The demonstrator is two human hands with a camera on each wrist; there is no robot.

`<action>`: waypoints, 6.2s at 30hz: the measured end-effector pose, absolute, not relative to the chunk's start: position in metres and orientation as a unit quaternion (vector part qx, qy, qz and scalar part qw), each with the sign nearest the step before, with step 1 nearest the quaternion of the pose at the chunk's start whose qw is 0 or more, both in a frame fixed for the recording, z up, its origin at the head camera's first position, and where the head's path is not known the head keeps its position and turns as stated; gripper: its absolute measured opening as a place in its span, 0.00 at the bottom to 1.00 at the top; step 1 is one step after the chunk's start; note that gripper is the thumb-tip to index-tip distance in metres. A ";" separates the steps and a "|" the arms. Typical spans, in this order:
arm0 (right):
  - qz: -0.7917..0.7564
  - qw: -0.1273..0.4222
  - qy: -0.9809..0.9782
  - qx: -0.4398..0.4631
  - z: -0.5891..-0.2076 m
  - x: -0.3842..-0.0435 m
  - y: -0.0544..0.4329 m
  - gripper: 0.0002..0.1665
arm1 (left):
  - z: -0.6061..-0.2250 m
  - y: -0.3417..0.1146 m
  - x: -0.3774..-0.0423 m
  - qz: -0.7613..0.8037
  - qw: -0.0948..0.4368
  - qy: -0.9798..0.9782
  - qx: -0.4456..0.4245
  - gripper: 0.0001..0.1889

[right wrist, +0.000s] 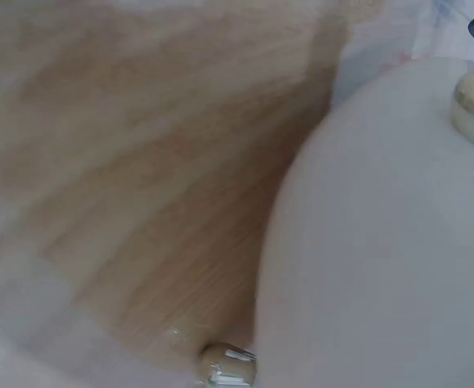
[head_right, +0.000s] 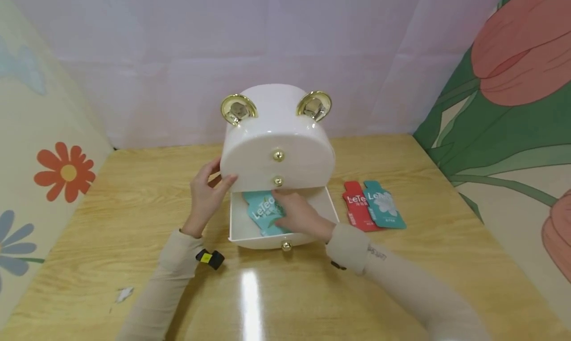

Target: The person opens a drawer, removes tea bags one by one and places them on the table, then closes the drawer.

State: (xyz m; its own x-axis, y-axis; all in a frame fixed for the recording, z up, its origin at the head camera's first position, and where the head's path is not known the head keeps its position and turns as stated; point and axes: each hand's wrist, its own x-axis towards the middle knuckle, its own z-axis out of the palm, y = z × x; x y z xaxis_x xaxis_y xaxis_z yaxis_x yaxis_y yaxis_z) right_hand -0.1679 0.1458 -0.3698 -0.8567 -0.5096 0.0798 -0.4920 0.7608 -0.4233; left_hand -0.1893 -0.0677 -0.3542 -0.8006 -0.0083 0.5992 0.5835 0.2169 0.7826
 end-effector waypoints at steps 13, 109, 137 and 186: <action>-0.327 0.072 0.908 -0.251 -0.368 -0.167 0.154 0.40 | -0.355 -0.068 -0.191 -0.598 0.248 -0.737 -0.193 0.24; -0.459 -0.179 0.870 0.015 -0.320 -0.122 0.312 0.23 | -0.357 -0.070 -0.190 -0.598 0.256 -0.735 -0.191 0.24; -0.401 0.080 0.911 0.050 -0.386 -0.157 0.312 0.38 | -0.357 -0.069 -0.190 -0.589 0.253 -0.742 -0.196 0.24; -0.366 -0.107 0.924 0.008 -0.356 -0.125 0.277 0.24 | -0.358 -0.067 -0.190 -0.591 0.257 -0.738 -0.202 0.24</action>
